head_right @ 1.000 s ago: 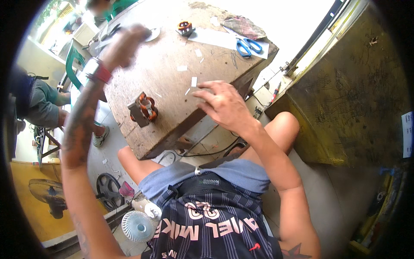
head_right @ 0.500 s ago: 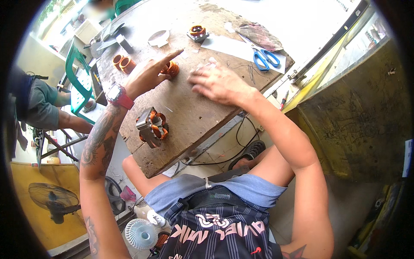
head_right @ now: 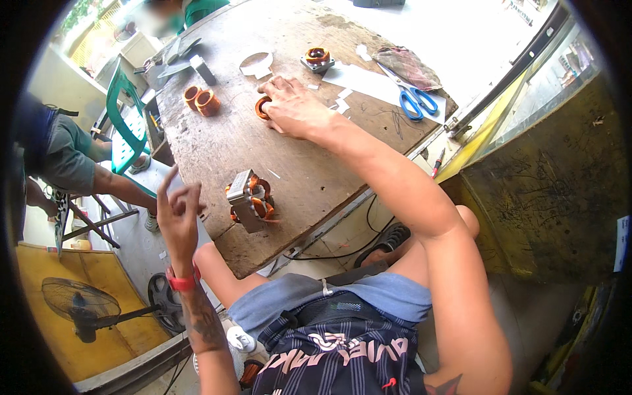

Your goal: The person sits on the floor and assembles a small electrical component by inserting copper wire coils into a metal core and securing them with white tape. They repeatedly pick up coils, fit them into slots, and wrap tape around the assembly.

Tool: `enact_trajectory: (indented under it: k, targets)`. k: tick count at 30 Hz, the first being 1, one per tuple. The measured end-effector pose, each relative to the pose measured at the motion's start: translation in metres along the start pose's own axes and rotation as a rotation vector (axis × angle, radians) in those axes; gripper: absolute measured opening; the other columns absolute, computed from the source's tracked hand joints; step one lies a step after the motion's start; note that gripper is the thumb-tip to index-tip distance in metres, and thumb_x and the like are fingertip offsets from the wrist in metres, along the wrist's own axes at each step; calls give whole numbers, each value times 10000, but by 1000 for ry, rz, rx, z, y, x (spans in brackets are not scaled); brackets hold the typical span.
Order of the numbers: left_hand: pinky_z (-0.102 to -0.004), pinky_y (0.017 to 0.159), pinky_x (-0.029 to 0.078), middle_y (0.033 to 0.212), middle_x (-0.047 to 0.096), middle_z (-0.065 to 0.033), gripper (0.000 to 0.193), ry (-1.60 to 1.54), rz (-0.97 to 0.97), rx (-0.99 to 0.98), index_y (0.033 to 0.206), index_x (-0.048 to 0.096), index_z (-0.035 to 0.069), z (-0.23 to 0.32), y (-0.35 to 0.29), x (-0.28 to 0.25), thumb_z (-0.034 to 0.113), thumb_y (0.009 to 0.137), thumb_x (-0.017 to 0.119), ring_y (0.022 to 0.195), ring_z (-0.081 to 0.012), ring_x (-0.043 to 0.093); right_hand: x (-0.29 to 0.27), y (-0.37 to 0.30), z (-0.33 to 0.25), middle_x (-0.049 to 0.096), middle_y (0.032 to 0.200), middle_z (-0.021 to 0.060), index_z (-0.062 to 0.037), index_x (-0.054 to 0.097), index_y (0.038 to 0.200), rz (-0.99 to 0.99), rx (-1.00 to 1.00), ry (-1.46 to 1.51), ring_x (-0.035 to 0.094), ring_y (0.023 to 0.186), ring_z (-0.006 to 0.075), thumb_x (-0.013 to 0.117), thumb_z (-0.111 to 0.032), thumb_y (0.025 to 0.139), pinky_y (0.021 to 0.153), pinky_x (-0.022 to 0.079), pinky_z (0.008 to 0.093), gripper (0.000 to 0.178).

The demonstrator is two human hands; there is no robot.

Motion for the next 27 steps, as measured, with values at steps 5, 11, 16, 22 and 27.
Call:
enact_trajectory:
  k: [5, 11, 16, 22, 27]
  targets:
    - [-252, 701, 586, 1062, 774, -104, 564, -128, 33, -186, 1580, 462, 79, -28, -56, -29, 110, 1067, 695, 773, -91, 700, 0, 13, 15, 589, 1508, 124, -64, 793, 1206, 162, 55, -57, 455, 1467, 329, 655, -208, 1031, 1284, 312, 490, 265]
    - [-258, 727, 609, 1075, 779, -123, 571, -139, 56, -196, 1573, 474, 57, -27, -76, -47, 77, 1051, 705, 824, -103, 720, -5, 14, 17, 583, 1485, 63, -129, 836, 1105, 200, 131, -229, 472, 1390, 289, 821, -167, 903, 1279, 326, 486, 206]
    - [-249, 743, 608, 1102, 775, -120, 582, -154, 58, -182, 1581, 465, 62, -17, -86, -58, 68, 1050, 703, 846, -93, 721, -16, -20, -12, 542, 1572, 102, -78, 808, 991, 152, 73, -183, 426, 1500, 321, 620, -104, 1026, 1348, 168, 553, 192]
    - [-286, 759, 605, 1010, 782, -127, 450, -241, -120, -42, 1459, 609, 45, 35, -85, -49, 93, 1029, 732, 865, -143, 745, -31, -51, -38, 595, 1463, 57, -141, 827, 993, 191, 45, -148, 432, 1463, 266, 777, -224, 940, 1327, 183, 510, 110]
    - [-414, 827, 607, 888, 768, -155, 293, -277, -1195, 188, 1236, 763, 41, 129, -112, 31, 253, 1039, 719, 868, -291, 762, -37, -79, -36, 587, 1353, 106, -117, 828, 1051, 106, 267, 278, 484, 1350, 313, 796, -445, 953, 1228, 302, 502, 343]
Point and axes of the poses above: each hand's wrist, its own y-axis towards the middle knuckle, its own x-axis out of the palm, z = x × y, the point moved 6 cm from there along y, towards the middle knuckle
